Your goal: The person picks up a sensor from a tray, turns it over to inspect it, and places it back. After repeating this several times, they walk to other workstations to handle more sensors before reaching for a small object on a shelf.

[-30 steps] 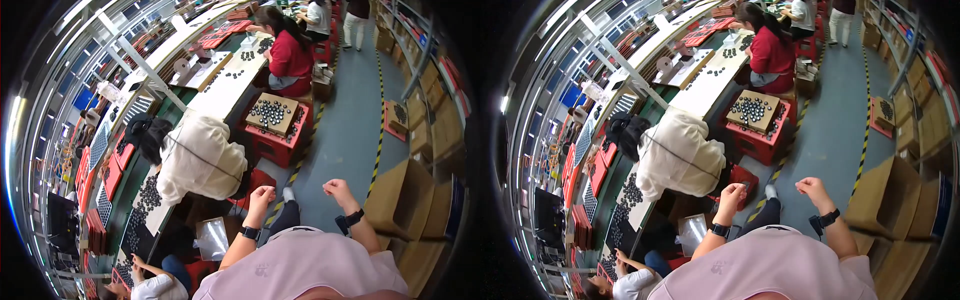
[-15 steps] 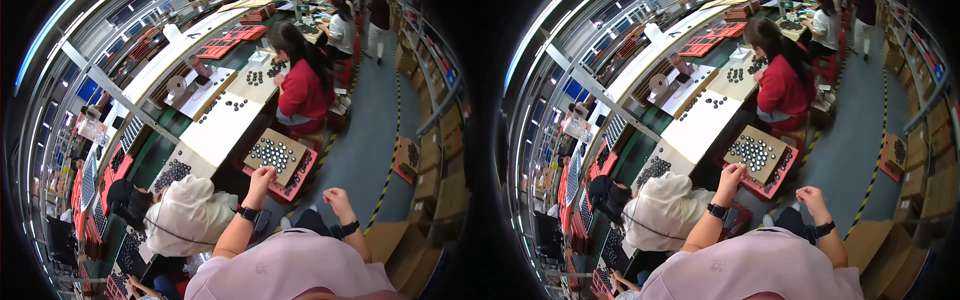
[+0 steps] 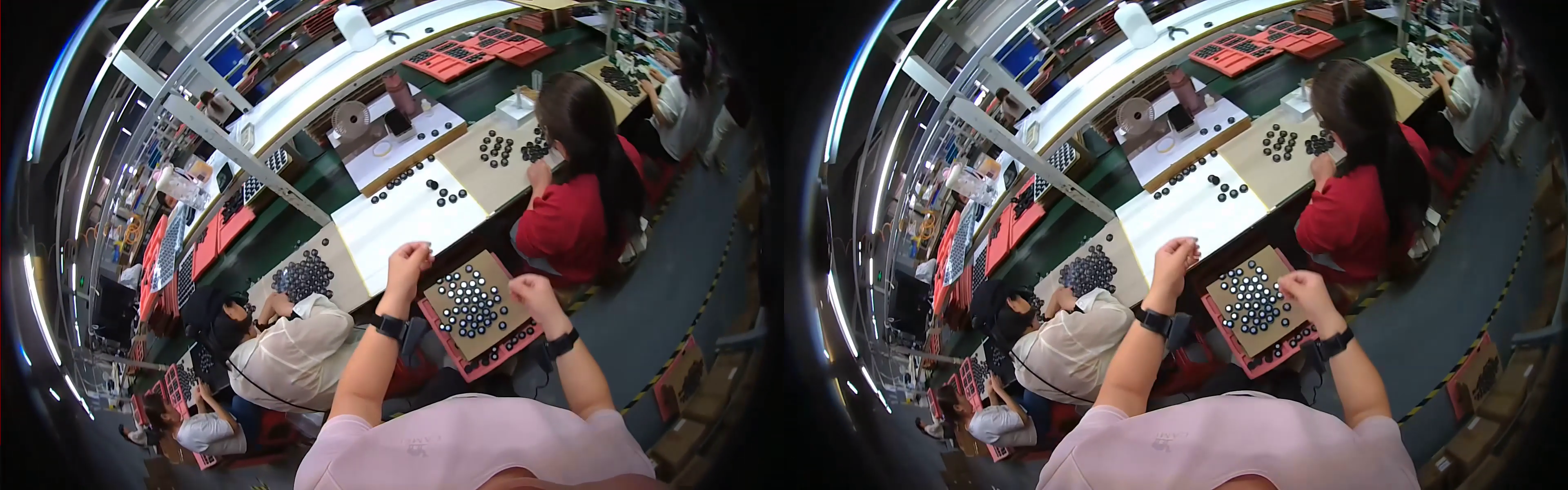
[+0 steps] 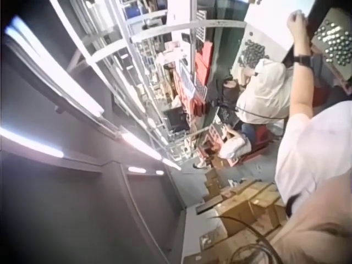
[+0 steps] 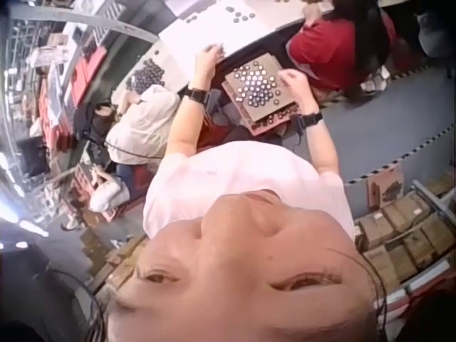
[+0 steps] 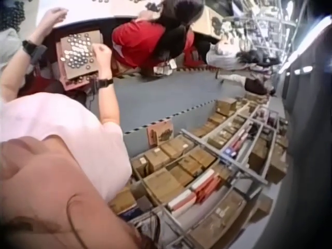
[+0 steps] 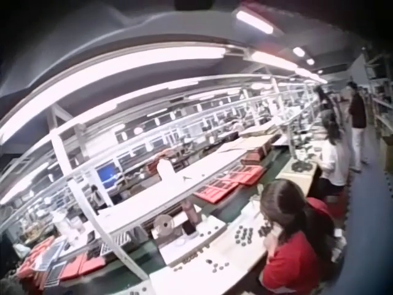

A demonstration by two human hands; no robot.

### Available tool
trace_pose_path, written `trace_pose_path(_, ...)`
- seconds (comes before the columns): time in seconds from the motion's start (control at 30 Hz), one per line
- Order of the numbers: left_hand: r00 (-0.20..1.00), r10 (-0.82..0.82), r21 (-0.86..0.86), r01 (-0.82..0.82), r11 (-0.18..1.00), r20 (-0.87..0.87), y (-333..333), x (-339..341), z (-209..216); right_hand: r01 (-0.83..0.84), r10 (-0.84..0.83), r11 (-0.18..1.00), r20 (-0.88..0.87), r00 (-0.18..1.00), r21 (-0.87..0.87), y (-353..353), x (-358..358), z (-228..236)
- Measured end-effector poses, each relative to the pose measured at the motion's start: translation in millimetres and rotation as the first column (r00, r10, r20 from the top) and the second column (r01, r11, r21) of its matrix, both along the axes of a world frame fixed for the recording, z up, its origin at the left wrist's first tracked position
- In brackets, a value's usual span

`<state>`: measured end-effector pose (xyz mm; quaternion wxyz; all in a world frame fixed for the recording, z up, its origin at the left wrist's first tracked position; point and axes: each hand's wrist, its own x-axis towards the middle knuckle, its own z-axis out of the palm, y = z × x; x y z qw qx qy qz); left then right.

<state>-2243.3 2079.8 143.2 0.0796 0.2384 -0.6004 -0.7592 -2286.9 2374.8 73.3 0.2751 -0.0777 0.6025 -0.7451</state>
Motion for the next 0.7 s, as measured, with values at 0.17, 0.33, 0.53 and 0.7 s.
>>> trace_pose_path(0.17,0.988,0.103,-0.017,-0.105,0.994,-0.116,-52.4,-75.4,30.9,0.027,-0.026,0.996,0.012,1.000,-0.089,-75.2,-102.9,53.0)
trace_pose_path(0.33,0.980,0.085,-0.015,-0.090,0.996,-0.182,-132.9,-140.0,49.0,0.054,-0.056,0.996,-0.032,0.998,-0.066,-176.2,-169.2,73.7)
trace_pose_path(0.53,0.962,0.138,0.023,-0.137,0.990,-0.236,-210.8,-224.3,60.6,0.003,-0.014,0.987,-0.068,0.998,-0.160,-300.5,-258.2,82.7)
trace_pose_path(0.7,0.952,0.117,0.004,-0.120,0.993,-0.281,-242.6,-294.1,67.2,-0.054,0.017,0.955,-0.127,0.992,-0.293,-389.9,-332.4,96.4)
